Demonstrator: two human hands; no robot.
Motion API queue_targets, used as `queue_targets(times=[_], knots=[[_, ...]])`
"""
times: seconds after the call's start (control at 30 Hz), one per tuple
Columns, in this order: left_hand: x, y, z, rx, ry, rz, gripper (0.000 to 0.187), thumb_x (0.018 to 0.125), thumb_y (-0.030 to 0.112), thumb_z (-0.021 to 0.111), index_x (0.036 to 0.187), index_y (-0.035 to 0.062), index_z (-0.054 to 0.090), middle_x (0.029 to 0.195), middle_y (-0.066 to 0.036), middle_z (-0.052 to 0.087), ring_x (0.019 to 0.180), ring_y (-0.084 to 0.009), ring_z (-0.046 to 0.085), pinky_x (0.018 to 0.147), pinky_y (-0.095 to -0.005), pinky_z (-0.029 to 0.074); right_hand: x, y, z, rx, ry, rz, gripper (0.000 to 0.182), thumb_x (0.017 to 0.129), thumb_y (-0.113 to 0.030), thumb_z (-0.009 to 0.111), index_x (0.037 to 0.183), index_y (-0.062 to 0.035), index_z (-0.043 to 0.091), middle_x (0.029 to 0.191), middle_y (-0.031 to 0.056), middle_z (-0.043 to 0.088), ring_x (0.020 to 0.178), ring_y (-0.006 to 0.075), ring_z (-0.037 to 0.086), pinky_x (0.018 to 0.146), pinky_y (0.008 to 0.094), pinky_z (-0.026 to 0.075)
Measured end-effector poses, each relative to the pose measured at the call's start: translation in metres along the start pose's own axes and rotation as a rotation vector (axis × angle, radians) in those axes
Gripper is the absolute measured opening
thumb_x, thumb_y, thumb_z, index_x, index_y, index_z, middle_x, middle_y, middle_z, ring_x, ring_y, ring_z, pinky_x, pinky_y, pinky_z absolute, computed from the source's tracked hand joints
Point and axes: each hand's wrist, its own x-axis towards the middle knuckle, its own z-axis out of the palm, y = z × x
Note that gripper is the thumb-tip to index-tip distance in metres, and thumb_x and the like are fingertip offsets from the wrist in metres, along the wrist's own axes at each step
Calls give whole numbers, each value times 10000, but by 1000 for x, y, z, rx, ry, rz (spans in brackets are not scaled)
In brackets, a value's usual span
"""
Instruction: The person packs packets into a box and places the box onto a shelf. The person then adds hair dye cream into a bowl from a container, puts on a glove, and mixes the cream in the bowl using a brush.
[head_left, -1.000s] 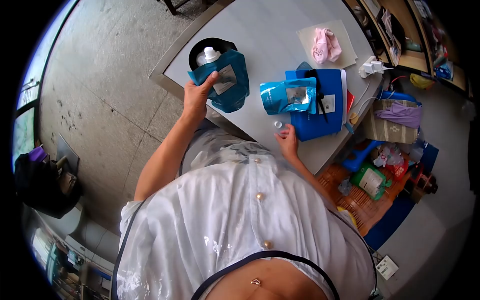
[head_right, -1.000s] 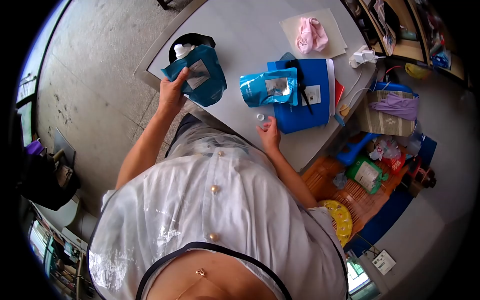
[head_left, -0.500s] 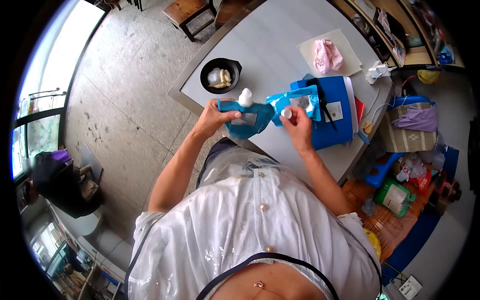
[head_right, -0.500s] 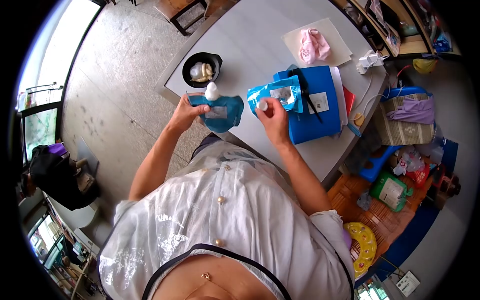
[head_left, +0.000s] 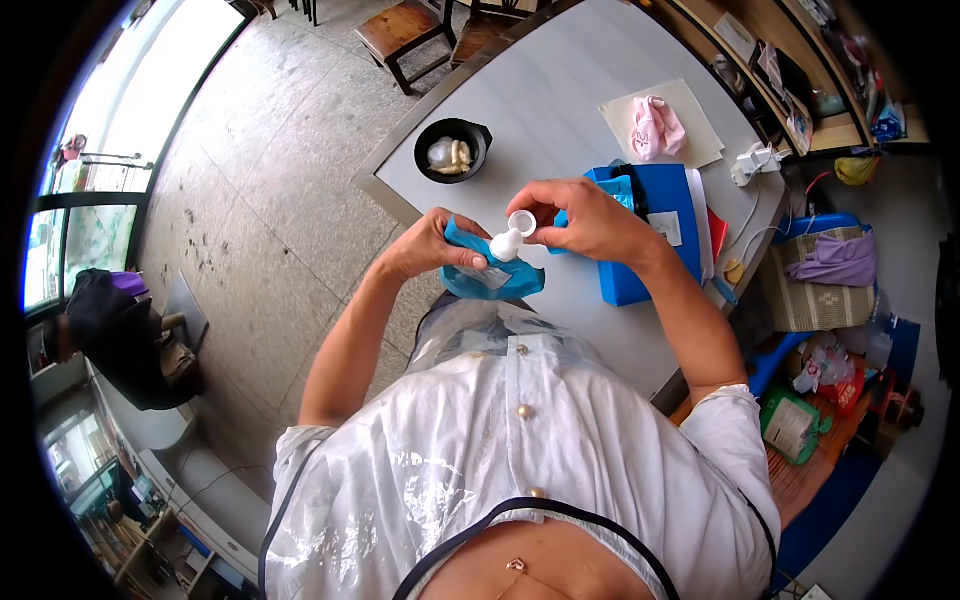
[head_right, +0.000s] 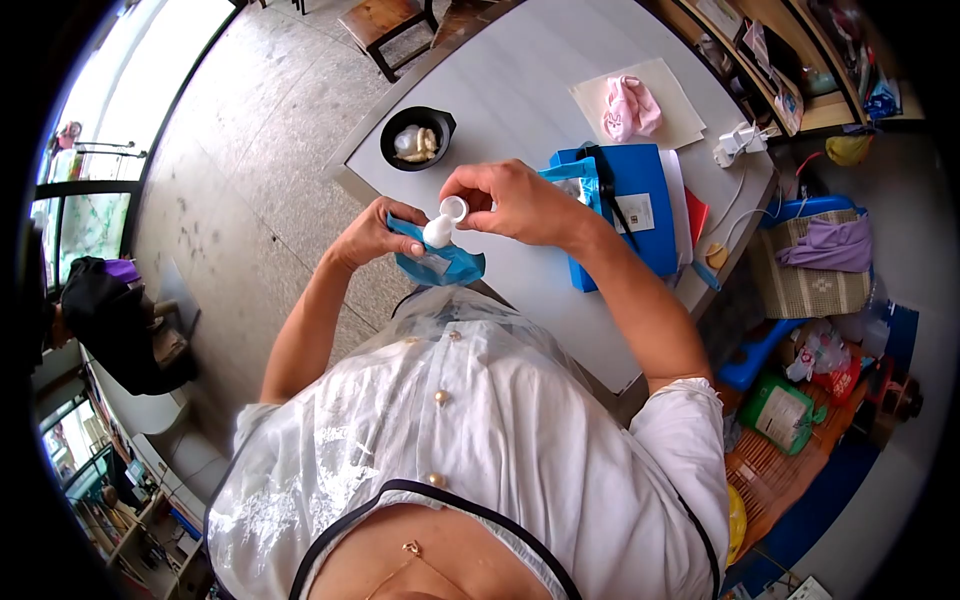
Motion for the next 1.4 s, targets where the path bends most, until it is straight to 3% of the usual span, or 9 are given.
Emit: queue_targets(times=[0.27,0.7,0.8,0.9,1.03,1.07,1.2,1.27,1.4], knots=[[-11,-4,17,92,62,-33,399,615,246,833,897,9,679,762,-9,649,690,-82,570,661,-230,468,-20,-16,-1,-478,-53,-255,217,721,-35,655,928,-22,592,866,121,598,781,284,601,704,344,485],[-34,9,64,238,374,-94,374,629,274,817,875,29,678,757,-51,672,711,-133,624,682,-293,497,-42,-12,12,-482,-9,-292,176,739,-77,660,883,-8,585,814,113,605,696,252,599,630,329,466],[-37,3,72,326,468,-113,322,626,270,805,834,52,691,753,-68,677,675,-137,631,679,-289,500,-40,-6,17,-366,-21,-132,251,824,-249,610,778,-4,575,740,145,604,697,333,594,611,376,461],[-43,7,79,366,498,-78,345,634,296,798,845,44,691,742,-86,673,664,-151,632,672,-308,497,-37,9,28,-573,138,-25,523,879,-482,477,619,-35,554,581,173,554,568,409,539,498,438,422],[-57,16,86,243,578,-23,321,672,268,778,878,38,690,752,-76,676,677,-113,613,672,-292,490,-43,-17,27,-411,140,-150,431,864,-453,526,992,-44,574,740,138,603,640,315,590,579,378,460],[-59,12,87,203,597,9,320,677,266,776,882,37,688,757,-71,677,679,-103,606,672,-288,489,-45,-25,25,-362,28,-181,469,855,-401,566,1152,-48,489,823,133,597,688,274,598,630,351,470],[-71,17,96,233,647,41,312,673,259,781,873,40,687,745,-64,668,664,-120,604,661,-289,488,-40,-36,25,-383,-79,-190,383,831,-318,621,1063,-33,514,765,106,593,685,218,593,661,314,478],[-74,20,102,281,679,76,301,663,258,793,857,52,692,723,-55,659,647,-130,596,646,-290,485,-38,-47,25,-682,-160,72,305,828,-272,627,996,-35,535,776,111,595,698,228,595,667,313,477],[-78,13,104,305,694,68,297,668,247,789,863,46,690,729,-53,662,651,-127,597,643,-293,486,-47,-45,34,-647,-21,-58,254,835,-264,620,936,-38,566,712,120,592,642,252,590,610,322,469]])
